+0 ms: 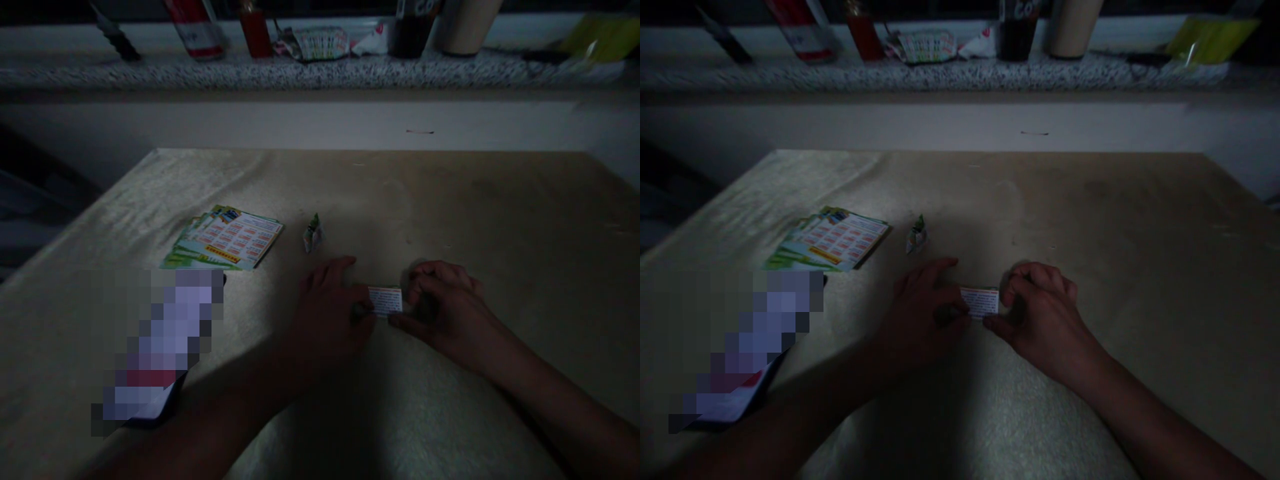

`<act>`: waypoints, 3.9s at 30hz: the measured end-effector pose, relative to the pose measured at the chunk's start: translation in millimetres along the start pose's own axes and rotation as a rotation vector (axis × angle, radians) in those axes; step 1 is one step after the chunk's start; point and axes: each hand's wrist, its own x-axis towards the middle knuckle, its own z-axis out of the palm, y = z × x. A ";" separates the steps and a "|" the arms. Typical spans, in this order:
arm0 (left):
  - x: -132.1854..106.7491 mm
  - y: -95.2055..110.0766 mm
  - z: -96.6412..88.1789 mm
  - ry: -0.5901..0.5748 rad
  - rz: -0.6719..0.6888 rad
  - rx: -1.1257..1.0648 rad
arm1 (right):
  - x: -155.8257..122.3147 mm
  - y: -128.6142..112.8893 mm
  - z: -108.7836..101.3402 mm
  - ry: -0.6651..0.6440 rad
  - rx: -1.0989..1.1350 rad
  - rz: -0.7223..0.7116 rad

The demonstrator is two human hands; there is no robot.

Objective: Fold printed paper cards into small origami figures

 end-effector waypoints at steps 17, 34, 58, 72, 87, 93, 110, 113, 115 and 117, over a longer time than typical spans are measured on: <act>5.8 -21.1 -16.1 -0.130 0.020 -0.030 | 0.5 3.3 1.6 0.011 0.008 -0.001; -4.8 -12.9 -7.9 0.173 0.367 -0.106 | 1.2 -11.0 -0.7 0.027 0.394 -0.310; -13.3 -8.0 -15.9 0.121 0.541 0.168 | 5.1 -9.9 -3.6 -0.003 0.350 -0.333; -13.5 -9.5 -12.6 -0.106 0.543 0.127 | 7.7 1.5 -1.9 -0.045 0.266 -0.328; -11.0 -10.3 -12.0 -0.088 0.541 0.079 | 7.7 7.9 -6.0 -0.121 0.213 -0.283; -11.6 -11.9 -10.8 -0.098 0.522 0.062 | 7.5 6.8 -5.7 -0.113 0.205 -0.255; -8.5 -1.1 6.3 0.057 0.113 0.042 | 5.4 3.3 -6.9 -0.107 0.160 -0.238; -8.6 0.7 7.0 0.056 0.095 0.053 | 4.9 2.5 -7.0 -0.104 0.154 -0.233; -8.5 1.6 7.5 0.050 0.088 0.058 | 4.8 2.0 -7.1 -0.103 0.157 -0.229; -8.4 1.9 7.9 0.041 0.078 0.063 | 4.6 1.9 -7.0 -0.107 0.158 -0.225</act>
